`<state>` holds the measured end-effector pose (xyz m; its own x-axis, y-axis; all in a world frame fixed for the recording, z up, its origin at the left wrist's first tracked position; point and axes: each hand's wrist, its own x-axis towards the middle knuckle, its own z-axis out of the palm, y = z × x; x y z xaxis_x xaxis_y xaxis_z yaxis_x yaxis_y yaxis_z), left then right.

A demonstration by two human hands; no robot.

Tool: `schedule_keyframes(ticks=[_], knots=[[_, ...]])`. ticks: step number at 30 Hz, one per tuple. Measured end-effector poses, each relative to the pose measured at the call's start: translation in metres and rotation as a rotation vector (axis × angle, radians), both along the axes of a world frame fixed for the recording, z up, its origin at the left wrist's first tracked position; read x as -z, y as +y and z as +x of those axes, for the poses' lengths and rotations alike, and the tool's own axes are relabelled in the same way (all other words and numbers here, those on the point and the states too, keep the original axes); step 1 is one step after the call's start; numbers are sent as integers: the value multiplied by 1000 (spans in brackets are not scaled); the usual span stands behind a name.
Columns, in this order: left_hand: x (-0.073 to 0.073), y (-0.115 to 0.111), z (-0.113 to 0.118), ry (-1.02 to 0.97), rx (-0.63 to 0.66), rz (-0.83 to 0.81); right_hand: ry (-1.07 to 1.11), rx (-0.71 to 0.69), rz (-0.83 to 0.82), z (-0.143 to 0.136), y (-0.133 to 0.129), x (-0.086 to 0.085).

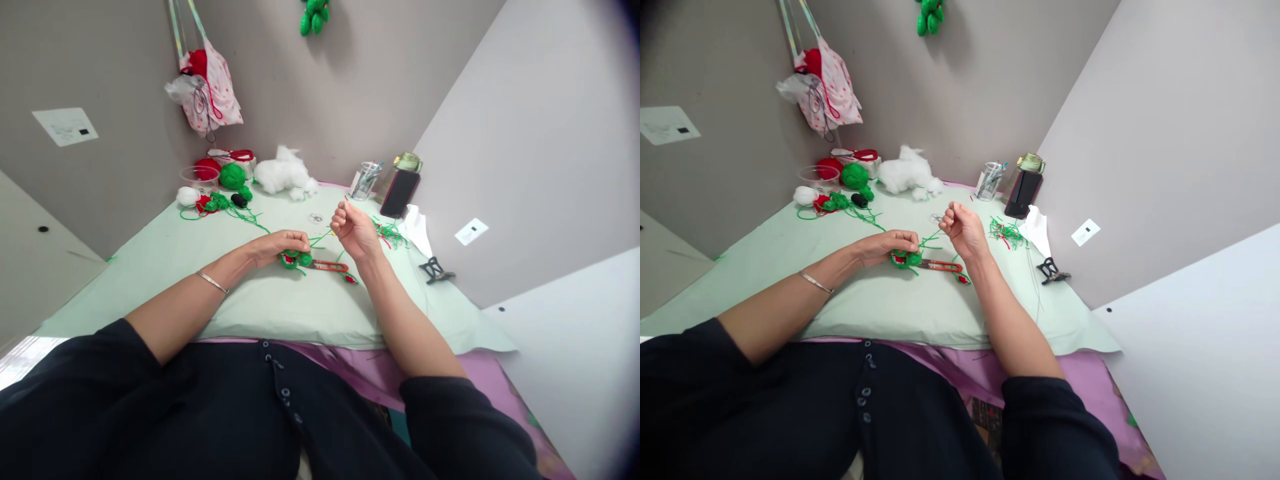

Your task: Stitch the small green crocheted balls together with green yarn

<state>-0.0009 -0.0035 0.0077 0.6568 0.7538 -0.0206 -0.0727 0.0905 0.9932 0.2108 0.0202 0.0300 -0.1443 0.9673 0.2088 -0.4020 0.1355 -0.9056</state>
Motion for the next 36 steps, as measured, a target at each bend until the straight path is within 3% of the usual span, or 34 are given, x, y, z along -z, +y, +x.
schedule_keyframes(ticks=[6,10,19,23,30,33,36], knots=[[3,1,0,-40,-76,-42,-22,78,12,9,6,-1],[1,0,-1,-74,-51,-83,-42,92,58,8,4,0],[3,4,-2,-222,-112,-110,62,135,-60,9,10,3],[4,6,-4,-253,-135,-139,-172,213,78,8,5,2],[4,9,-6,-287,-152,-136,-781,234,581,-5,-9,8],[4,9,-6,-288,-163,-142,-814,226,608,-7,-8,12],[3,10,-6,-289,-191,-147,-694,250,496,-3,-3,12]])
